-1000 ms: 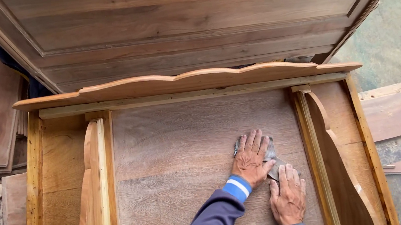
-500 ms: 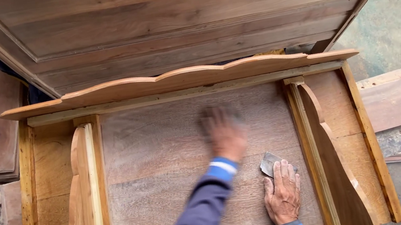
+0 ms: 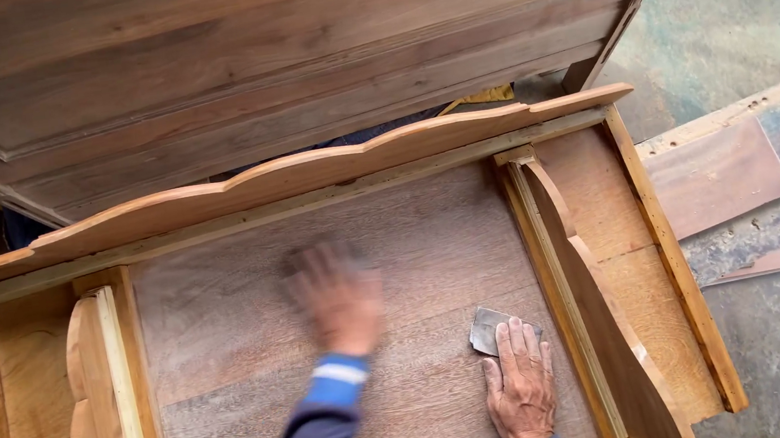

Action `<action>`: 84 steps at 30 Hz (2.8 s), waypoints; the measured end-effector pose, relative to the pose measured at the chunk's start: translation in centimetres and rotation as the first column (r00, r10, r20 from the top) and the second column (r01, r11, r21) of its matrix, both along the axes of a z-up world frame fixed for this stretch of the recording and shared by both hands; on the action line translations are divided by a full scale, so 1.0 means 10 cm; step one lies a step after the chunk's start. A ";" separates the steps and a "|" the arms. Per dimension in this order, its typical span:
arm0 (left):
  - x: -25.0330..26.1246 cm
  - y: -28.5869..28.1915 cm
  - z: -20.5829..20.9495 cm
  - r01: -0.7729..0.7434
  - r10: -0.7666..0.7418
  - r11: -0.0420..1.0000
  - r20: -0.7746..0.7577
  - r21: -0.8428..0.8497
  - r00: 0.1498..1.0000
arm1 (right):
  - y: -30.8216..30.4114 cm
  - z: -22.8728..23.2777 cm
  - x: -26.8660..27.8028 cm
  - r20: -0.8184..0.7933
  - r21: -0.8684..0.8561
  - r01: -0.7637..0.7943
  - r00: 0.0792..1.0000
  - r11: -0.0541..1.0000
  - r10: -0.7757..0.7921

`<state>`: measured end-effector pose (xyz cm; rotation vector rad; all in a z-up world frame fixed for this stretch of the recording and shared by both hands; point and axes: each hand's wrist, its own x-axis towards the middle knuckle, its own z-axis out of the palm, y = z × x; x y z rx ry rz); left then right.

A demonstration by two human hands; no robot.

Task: Sand the surfaces of a wooden cabinet or furniture piece using sandpaper.

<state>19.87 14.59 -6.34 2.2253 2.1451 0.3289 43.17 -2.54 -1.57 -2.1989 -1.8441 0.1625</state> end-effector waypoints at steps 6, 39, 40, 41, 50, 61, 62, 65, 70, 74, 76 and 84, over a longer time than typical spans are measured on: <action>1.81 -0.05 0.26 0.562 -0.510 0.805 0.261 -0.192 0.820 | 0.03 0.08 -0.02 0.012 0.033 -0.033 0.999 0.999 0.033; -1.24 -2.51 0.50 -0.278 0.282 0.959 0.180 -0.048 0.942 | 2.35 -0.01 -3.40 -0.124 0.120 -0.913 0.375 0.389 0.919; -1.24 -2.46 0.55 -0.308 0.311 0.950 0.179 -0.046 0.933 | 2.40 -0.04 -3.44 -0.123 0.123 -0.925 0.346 0.360 0.930; -1.23 -2.41 0.59 -0.342 0.350 0.937 0.184 -0.077 0.918 | 2.44 -0.07 -3.48 -0.094 0.055 -0.948 0.309 0.315 0.946; -1.15 -2.20 0.67 -0.445 0.444 0.895 0.164 -0.032 0.881 | 2.20 0.22 -0.88 0.203 -0.137 -0.871 0.442 0.472 0.874; -0.95 -2.34 0.68 -0.497 0.504 0.864 0.146 -0.082 0.852 | 1.52 0.22 -3.32 -0.107 0.046 -0.993 0.107 0.112 0.988; -0.95 -2.39 0.72 -0.478 0.488 0.873 0.150 -0.099 0.860 | 1.52 0.29 -3.25 -0.109 0.095 -0.990 0.093 0.103 0.990; -0.95 -2.54 0.70 -0.454 0.463 0.886 0.141 -0.091 0.875 | 1.46 0.34 -2.48 -0.027 0.036 -0.996 0.076 0.077 0.997; -0.91 -2.61 0.66 -0.430 0.446 0.895 0.206 -0.116 0.871 | 1.40 -0.01 -0.95 -0.027 -0.069 -0.991 0.118 0.116 0.993; -0.92 -2.58 0.72 -0.441 0.447 0.894 0.192 -0.072 0.874 | 1.44 0.18 -2.01 -0.063 -0.005 -1.000 0.028 0.028 0.998; -0.91 -2.58 0.71 -0.454 0.457 0.889 0.184 -0.059 0.870 | 1.47 0.17 -2.71 -0.069 0.023 -1.000 -0.022 -0.020 0.997; -0.90 -2.59 0.68 -0.438 0.446 0.895 0.183 -0.087 0.876 | 1.44 0.17 -1.75 0.019 -0.143 -0.986 -0.095 -0.091 0.995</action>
